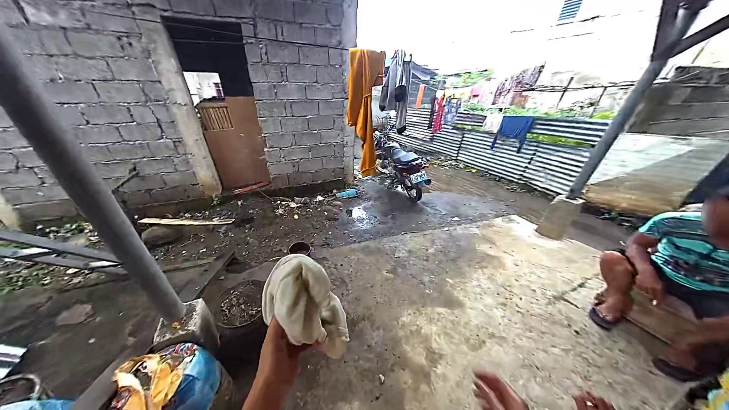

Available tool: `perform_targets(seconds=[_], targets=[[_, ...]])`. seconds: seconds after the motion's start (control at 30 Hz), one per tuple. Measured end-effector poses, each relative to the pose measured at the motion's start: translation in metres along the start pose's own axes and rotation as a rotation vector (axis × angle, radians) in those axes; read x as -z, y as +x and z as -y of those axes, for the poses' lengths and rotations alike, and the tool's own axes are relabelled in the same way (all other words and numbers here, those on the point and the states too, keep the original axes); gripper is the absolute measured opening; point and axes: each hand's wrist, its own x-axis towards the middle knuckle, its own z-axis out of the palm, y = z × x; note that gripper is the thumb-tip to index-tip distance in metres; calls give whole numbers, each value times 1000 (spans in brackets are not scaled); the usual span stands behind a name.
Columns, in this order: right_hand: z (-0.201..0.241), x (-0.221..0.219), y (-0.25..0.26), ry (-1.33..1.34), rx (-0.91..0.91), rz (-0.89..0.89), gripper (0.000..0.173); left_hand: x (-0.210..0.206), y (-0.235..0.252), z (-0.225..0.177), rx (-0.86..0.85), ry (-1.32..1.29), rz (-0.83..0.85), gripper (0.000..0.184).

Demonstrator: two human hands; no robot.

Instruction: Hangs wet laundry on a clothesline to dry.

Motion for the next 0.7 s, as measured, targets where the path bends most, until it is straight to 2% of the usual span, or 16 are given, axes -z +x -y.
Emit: perform_targets(seconds=[0.07, 0.13, 0.2, 0.23, 0.33, 0.4, 0.47, 0.57, 0.7], targets=[[81, -12, 74, -48, 173, 182, 38, -46, 31, 17, -1, 60, 23, 50], [144, -18, 131, -70, 278, 410, 53, -93, 67, 41, -7, 128, 87, 50], [179, -15, 185, -56, 314, 547, 69, -145, 107, 67, -13, 181, 182, 47], [186, -9, 214, -62, 343, 536, 67, -173, 127, 80, -19, 207, 244, 46], [184, 35, 298, -156, 387, 296, 40, -262, 184, 109, 29, 307, 422, 49], [178, 82, 353, -105, 405, 88, 33, -328, 224, 119, 81, 372, 548, 47], [177, 132, 400, 69, 330, -66, 33, -391, 265, 134, 137, 381, 655, 46], [179, 203, 467, 213, 257, -234, 29, -485, 335, 165, 200, 243, 710, 39], [160, 278, 569, 132, 250, -337, 21, -605, 416, 195, 206, 192, 689, 31]])
